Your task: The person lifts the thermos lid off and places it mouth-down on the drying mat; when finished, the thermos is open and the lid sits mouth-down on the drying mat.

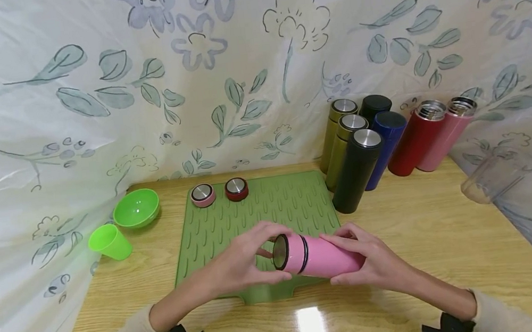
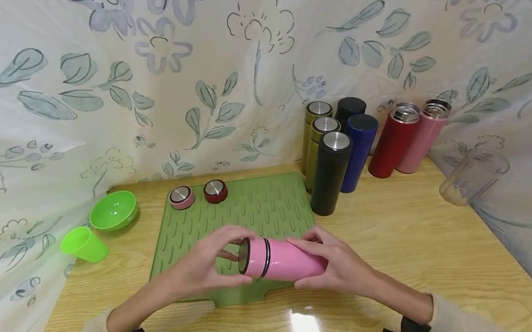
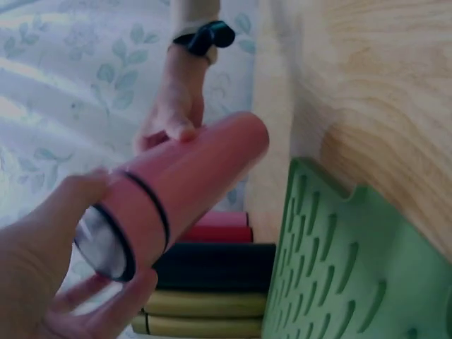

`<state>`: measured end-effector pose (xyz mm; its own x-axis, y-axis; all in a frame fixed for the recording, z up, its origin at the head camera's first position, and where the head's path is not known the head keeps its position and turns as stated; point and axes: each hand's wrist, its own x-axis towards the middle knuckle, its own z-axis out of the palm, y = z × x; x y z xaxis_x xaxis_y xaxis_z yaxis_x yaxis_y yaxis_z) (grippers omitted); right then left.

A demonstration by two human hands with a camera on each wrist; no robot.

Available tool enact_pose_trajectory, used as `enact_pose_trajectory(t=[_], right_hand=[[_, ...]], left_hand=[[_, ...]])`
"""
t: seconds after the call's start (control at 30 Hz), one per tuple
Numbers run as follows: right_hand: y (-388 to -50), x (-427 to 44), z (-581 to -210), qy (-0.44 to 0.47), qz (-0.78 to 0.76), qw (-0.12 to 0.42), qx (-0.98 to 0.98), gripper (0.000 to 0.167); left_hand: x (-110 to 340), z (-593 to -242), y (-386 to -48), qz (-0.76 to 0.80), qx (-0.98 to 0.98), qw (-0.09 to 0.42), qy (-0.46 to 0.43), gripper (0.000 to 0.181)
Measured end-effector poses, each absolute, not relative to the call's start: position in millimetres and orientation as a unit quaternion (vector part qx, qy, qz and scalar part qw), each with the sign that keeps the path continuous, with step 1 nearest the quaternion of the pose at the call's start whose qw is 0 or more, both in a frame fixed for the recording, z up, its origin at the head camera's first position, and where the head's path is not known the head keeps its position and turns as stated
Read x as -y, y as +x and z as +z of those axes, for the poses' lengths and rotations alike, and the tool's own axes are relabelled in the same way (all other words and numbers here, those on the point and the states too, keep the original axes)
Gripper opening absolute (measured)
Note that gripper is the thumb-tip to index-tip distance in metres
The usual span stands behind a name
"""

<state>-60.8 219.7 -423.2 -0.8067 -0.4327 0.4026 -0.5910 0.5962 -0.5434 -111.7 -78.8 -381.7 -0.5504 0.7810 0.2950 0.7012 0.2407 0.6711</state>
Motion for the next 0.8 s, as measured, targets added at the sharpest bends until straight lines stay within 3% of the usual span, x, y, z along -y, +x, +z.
enact_pose_trajectory(t=[0.13,0.27,0.5,0.8], right_hand=[[-61.5,-219.5,-422.4,0.274,0.342,0.106,0.893,0.072],[-61.9,-219.2,-422.9,0.272,0.339,0.103,0.895,0.072],[-62.6,-218.7,-423.1,0.280,0.338,0.106,0.892,0.072],[-63.7,-217.9,-423.3,0.284,0.342,0.110,0.889,0.072]], left_hand=[[77.7,-382.6,-111.4,0.425,-0.783,0.060,0.450,0.084],[77.9,-382.9,-111.3,0.425,-0.787,0.050,0.444,0.075],[78.3,-382.3,-110.6,0.421,-0.790,0.091,0.437,0.079],[77.8,-383.2,-109.9,0.407,-0.791,0.068,0.452,0.069]])
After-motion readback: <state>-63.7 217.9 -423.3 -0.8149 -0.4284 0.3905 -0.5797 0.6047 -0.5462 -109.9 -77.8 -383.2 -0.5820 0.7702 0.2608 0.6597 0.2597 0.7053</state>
